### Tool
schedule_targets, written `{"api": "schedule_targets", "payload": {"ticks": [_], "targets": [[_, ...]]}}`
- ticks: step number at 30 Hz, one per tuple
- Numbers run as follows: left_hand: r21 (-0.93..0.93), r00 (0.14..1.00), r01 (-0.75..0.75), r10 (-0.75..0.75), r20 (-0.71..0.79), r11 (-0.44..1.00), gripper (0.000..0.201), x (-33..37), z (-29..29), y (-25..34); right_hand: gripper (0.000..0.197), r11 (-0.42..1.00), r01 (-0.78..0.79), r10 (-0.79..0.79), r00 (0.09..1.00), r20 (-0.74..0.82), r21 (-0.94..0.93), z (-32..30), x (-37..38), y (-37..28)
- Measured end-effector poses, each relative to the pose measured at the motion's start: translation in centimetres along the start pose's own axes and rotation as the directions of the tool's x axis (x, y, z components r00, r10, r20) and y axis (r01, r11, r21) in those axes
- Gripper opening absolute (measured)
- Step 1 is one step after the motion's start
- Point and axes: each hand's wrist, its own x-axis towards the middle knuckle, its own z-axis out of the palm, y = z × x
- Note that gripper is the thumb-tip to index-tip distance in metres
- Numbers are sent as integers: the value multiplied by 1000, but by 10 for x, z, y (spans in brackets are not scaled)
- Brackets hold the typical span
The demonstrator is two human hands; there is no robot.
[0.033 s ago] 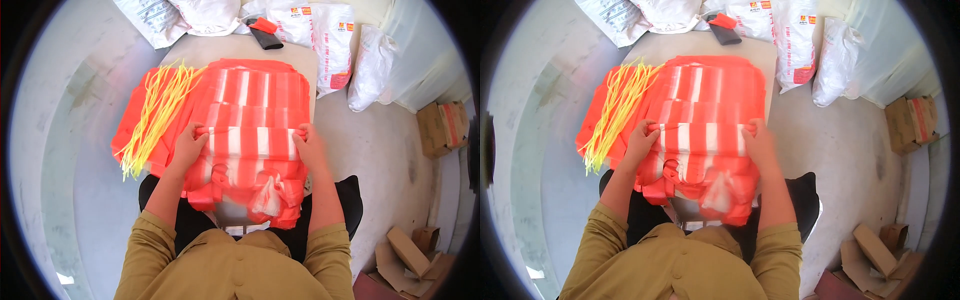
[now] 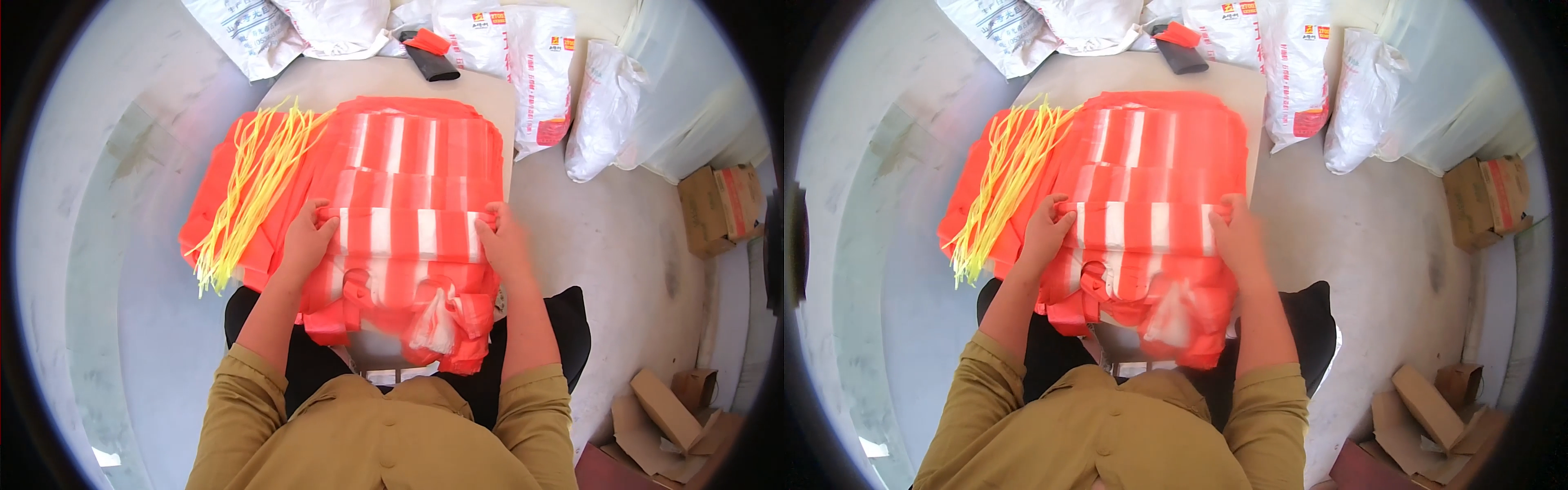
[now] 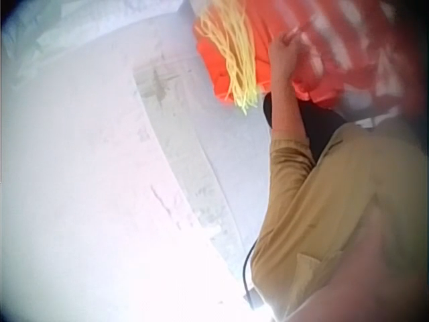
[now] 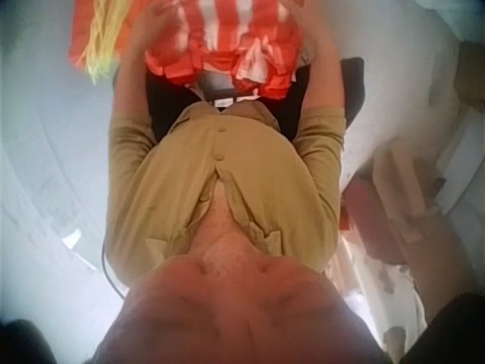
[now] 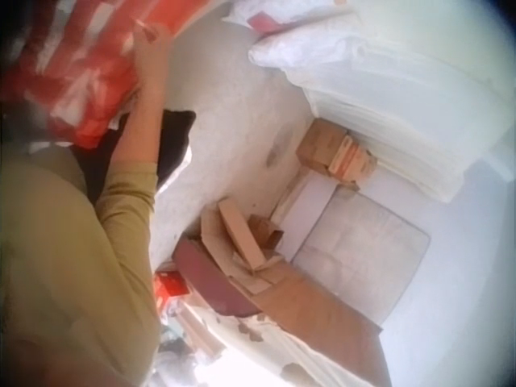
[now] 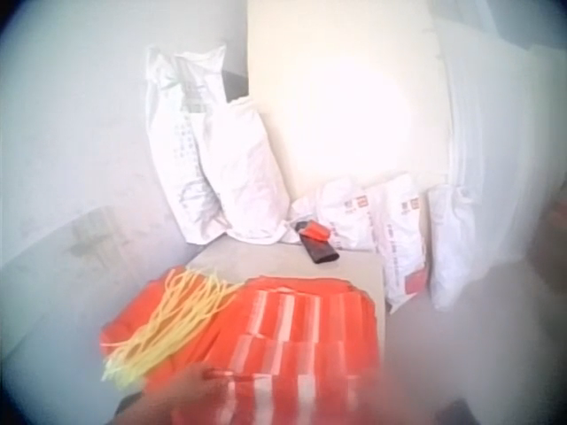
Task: The person folds plastic shopping bags into rolls, secures them with plastic ties, and places the tied bundles into a sack.
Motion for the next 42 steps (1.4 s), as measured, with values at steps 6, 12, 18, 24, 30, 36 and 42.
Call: {"api": "schedule_targets", "payload": {"ticks": [6, 12, 18, 24, 30, 36, 42], "targets": [[273, 985, -38, 82, -153, 961, 43, -8, 10, 18, 31, 954, -47, 53, 998, 13, -297, -9, -2, -6], [524, 878, -425, 477, 40, 738, 45, -12, 22, 23, 30, 951, 200, -228, 968, -100, -236, -9, 17, 11], [514, 816, -572, 507, 277, 640, 45, -12, 51, 41, 38, 965, 42, -62, 996, -71, -259, 6, 36, 2], [470, 829, -557, 496, 260, 685, 37, -2, 66, 58, 42, 969, -17, 12, 1000, -19, -247, 11, 41, 2], [562, 832, -549, 471, 295, 619, 25, 14, 76, 61, 45, 996, -72, 68, 995, -77, -52, 14, 40, 14], [516, 835, -549, 449, 317, 657, 29, 18, 75, 64, 45, 992, -88, 93, 994, -60, 89, 14, 41, 28], [477, 822, -569, 451, 347, 670, 29, 22, 74, 69, 40, 992, -86, 92, 993, -75, 89, 1, 35, 27]]}}
